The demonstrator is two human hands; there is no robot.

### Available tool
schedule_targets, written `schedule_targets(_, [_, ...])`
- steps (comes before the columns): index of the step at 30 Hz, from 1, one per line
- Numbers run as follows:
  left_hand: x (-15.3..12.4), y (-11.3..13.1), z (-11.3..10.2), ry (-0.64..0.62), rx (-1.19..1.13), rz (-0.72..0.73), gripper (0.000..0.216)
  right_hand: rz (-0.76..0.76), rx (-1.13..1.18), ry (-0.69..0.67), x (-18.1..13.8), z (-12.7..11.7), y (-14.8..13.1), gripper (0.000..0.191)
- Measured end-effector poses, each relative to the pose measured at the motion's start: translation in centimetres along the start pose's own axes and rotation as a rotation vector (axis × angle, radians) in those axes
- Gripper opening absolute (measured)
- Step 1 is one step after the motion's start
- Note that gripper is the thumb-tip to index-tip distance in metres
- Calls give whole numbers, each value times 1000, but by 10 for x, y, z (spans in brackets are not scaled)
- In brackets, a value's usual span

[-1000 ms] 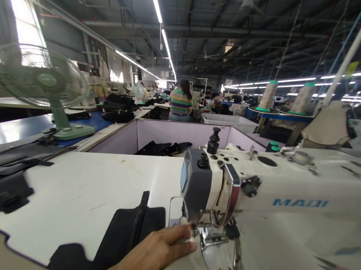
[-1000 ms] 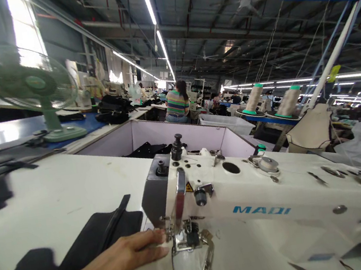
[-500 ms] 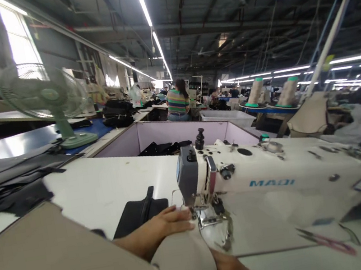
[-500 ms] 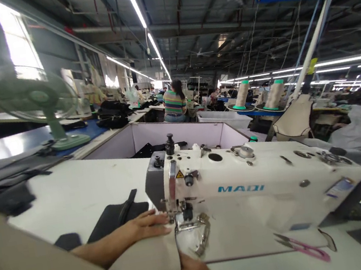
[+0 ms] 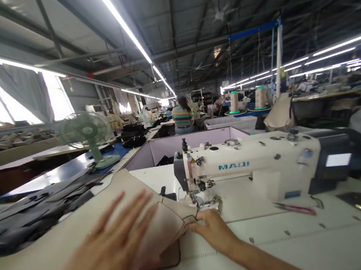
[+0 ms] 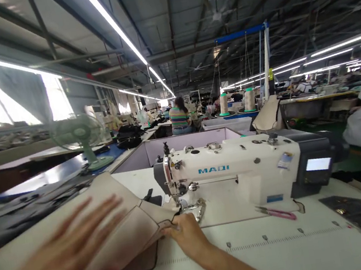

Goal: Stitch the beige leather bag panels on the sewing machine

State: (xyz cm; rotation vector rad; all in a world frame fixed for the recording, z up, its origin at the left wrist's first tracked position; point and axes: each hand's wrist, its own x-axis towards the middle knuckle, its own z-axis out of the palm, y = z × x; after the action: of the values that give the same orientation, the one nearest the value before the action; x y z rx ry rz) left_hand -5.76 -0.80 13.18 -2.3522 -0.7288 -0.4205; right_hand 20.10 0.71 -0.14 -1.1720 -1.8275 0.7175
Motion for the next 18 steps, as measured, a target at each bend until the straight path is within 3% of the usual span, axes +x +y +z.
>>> schedule_targets(1, [-5, 27, 19, -20, -20, 52, 80, 8, 6, 23, -2, 1, -2, 15])
schedule_targets(3, [-8, 66, 59, -48, -23, -19, 87, 26, -4, 56, -6, 2, -4, 14])
schedule_targets(5, [-7, 80, 90, -70, -15, 6, 70, 44, -35, 72, -11, 4, -2, 10])
schedule_targets(7, [-8, 78, 108, -78, 22, 66, 60, 50, -88, 85, -13, 7, 0, 5])
schedule_targets(10, [-12, 70, 116, -91, 92, 167, 61, 30, -189, 124, -12, 10, 2, 8])
schedule_targets(13, [-12, 69, 113, -177, 125, 167, 59, -39, -292, 199, -8, 11, 3, 16])
schedule_targets(16, [-5, 70, 109, -248, 104, 163, 58, -301, -463, 263, -3, 11, 7, 37])
schedule_targets(18, [0, 69, 108, -264, 113, 187, 59, -456, -548, 241, -1, 13, 11, 33])
